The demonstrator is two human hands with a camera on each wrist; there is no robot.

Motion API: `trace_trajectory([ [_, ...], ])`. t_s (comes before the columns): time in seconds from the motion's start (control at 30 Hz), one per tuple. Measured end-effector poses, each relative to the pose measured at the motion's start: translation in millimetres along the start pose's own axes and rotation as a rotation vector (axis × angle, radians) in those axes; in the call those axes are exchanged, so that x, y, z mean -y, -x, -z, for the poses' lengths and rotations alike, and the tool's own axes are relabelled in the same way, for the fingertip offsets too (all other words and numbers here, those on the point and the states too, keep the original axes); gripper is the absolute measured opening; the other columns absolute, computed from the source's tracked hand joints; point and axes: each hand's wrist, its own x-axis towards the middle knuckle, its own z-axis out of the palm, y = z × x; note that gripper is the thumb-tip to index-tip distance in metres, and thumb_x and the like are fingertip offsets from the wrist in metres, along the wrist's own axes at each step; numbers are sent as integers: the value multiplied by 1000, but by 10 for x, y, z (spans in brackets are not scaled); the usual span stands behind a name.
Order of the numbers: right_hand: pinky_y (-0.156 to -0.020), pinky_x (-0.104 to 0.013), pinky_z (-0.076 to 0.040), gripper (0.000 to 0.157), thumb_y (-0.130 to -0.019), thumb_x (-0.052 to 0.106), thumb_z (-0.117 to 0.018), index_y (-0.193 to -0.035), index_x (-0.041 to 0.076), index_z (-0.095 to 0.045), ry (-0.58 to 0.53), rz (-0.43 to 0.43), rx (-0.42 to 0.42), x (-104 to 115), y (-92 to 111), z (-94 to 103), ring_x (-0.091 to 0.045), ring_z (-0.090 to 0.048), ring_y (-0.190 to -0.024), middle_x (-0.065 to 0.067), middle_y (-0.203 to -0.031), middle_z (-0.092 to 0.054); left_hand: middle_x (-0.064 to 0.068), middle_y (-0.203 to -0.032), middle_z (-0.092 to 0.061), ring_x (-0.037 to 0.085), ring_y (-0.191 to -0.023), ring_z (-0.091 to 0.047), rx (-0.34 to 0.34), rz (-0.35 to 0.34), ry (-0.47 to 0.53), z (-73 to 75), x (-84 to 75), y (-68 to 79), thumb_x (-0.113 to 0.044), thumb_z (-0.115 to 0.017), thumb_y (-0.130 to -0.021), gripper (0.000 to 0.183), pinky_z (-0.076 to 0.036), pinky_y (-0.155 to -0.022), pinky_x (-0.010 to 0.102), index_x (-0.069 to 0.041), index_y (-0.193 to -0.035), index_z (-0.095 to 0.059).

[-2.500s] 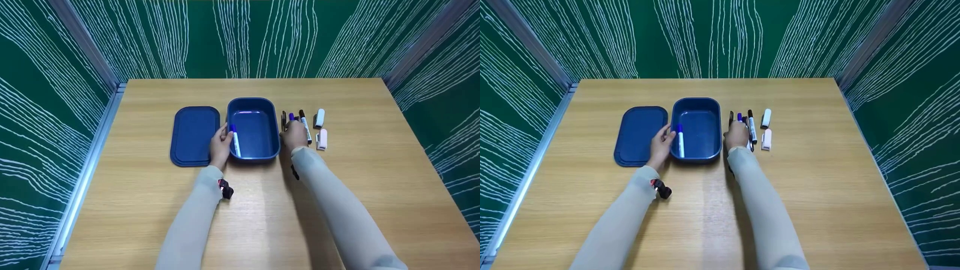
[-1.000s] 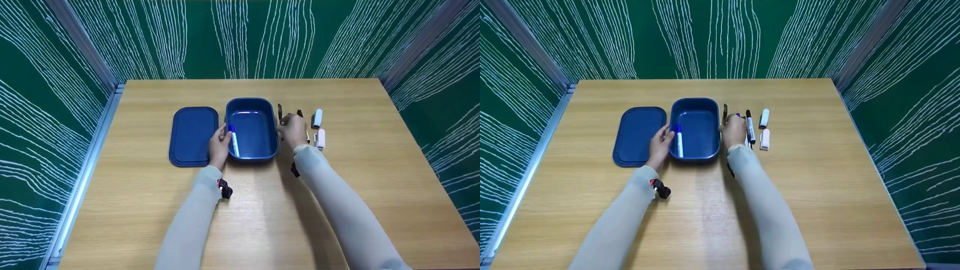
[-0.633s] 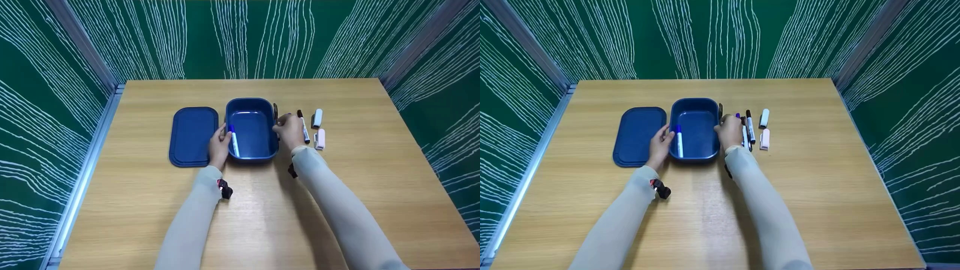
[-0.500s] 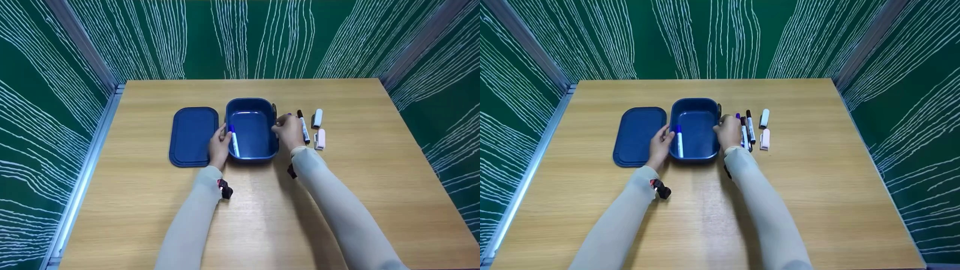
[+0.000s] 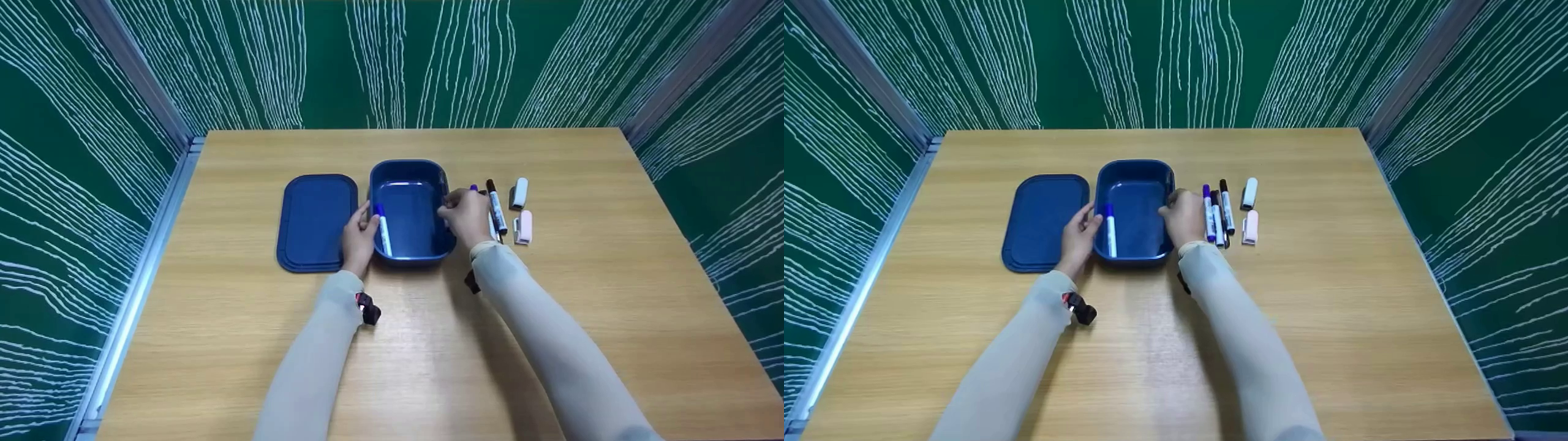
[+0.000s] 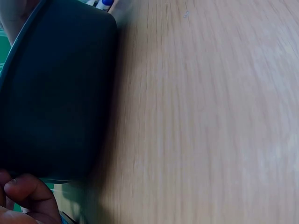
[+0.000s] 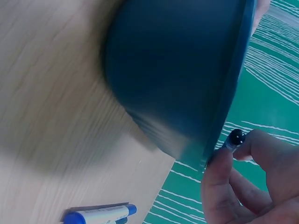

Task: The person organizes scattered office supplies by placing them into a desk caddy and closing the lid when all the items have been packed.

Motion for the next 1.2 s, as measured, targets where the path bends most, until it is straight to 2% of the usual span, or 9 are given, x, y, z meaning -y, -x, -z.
trace_trajectory([
  [0.2, -67, -31, -50, 24, -76, 5, -64, -96, -3, -74, -21, 26, -5, 49, 12, -57, -19, -62, -72, -11, -82, -70, 2, -80, -60, 14, -77, -56, 1, 3, 12, 14, -20, 5, -21, -63, -97, 44, -45, -72, 25, -16, -140, -57],
  [0.43, -67, -32, -49, 22, -77, 5, -65, -96, -2, -74, -23, 46, 16, 128, 30, -116, -19, -61, -73, -9, -81, -68, 2, -83, -61, 13, -78, -56, -2, 18, 14, 13, -20, 7, -22, -63, -97, 43, -45, -71, 25, -17, -140, -57],
  [0.6, -68, -32, -51, 24, -79, 9, -66, -100, 0, -73, -3, 29, 46, 191, 54, -155, -18, -62, -73, -8, -85, -69, 1, -81, -59, 12, -77, -55, -7, 15, 23, 6, -18, 9, -22, -63, -97, 43, -44, -70, 24, -16, -140, -57],
  [0.87, -72, -33, -53, 23, -83, 8, -67, -103, -3, -70, -64, -18, 90, 270, 89, -225, -20, -63, -79, -11, -91, -69, 0, -79, -57, 12, -75, -54, -8, 16, 23, -4, -9, 7, -21, -63, -97, 43, -44, -67, 23, -16, -140, -57],
  [1.2, -66, -31, -54, 19, -83, 6, -67, -100, -2, -71, -79, 0, 116, 374, 148, -338, -18, -64, -68, -9, -84, -66, 3, -81, -60, 13, -77, -56, 8, 24, 16, 10, -19, 1, -21, -62, -98, 43, -45, -68, 24, -17, -141, -56],
])
